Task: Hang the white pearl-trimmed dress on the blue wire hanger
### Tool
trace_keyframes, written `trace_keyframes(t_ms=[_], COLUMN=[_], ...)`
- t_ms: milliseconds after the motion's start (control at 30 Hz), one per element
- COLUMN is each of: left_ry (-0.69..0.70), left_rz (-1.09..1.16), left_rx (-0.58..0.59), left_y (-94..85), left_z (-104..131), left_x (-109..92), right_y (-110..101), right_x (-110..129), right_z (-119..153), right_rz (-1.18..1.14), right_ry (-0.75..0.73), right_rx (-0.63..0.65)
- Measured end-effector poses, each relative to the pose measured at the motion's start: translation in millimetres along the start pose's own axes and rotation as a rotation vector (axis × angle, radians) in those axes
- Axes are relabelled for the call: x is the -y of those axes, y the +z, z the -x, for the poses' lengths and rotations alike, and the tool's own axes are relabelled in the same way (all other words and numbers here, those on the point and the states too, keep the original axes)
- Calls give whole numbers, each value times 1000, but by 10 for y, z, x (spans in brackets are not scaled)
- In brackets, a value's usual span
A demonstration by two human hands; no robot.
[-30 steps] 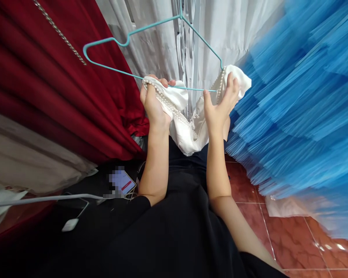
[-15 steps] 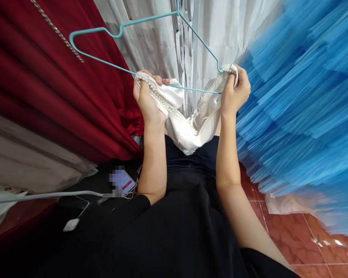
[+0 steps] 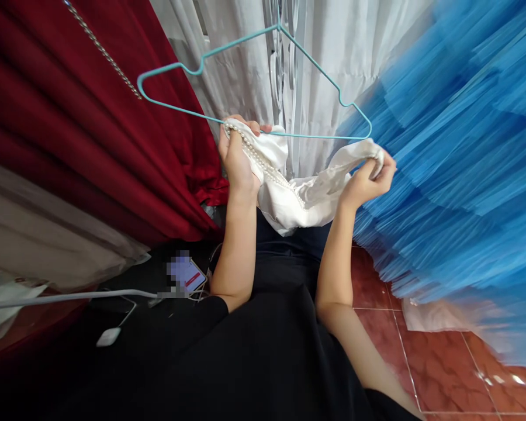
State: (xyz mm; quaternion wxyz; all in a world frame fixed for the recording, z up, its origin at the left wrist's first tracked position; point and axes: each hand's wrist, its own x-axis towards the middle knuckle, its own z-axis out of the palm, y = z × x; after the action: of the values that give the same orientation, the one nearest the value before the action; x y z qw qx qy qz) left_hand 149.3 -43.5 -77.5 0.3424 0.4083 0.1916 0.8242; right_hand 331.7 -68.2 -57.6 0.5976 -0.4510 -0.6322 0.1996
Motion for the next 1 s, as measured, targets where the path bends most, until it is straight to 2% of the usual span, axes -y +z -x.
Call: trace_keyframes(t_ms=[167, 333, 400, 500, 633, 700, 867, 1000], left_ry=[-48, -69, -69, -68, 11, 89, 224, 302], left_rz=[25, -35, -32, -38, -198, -307, -492, -636], left_rx=[15, 22, 27, 65, 119, 102, -64, -179], left_y=[125, 111, 69, -23, -224, -375, -839, -1099], left_z=[104, 117, 121, 145, 144, 99, -159, -490], left_x=[38, 67, 66, 42, -16, -41, -127, -341], right_y=[335, 727, 817, 821, 703, 658, 611, 558], right_x=[196, 133, 23, -123, -195, -216, -277, -262], right_z=[146, 184, 143, 78, 36, 14, -34, -47], right_rz=[-39, -25, 4, 35, 40, 24, 60, 40], right_ry=[-27, -242, -272, -274, -270, -278, -371, -402], right_rx=[190, -44, -23, 37, 38, 10, 14, 22])
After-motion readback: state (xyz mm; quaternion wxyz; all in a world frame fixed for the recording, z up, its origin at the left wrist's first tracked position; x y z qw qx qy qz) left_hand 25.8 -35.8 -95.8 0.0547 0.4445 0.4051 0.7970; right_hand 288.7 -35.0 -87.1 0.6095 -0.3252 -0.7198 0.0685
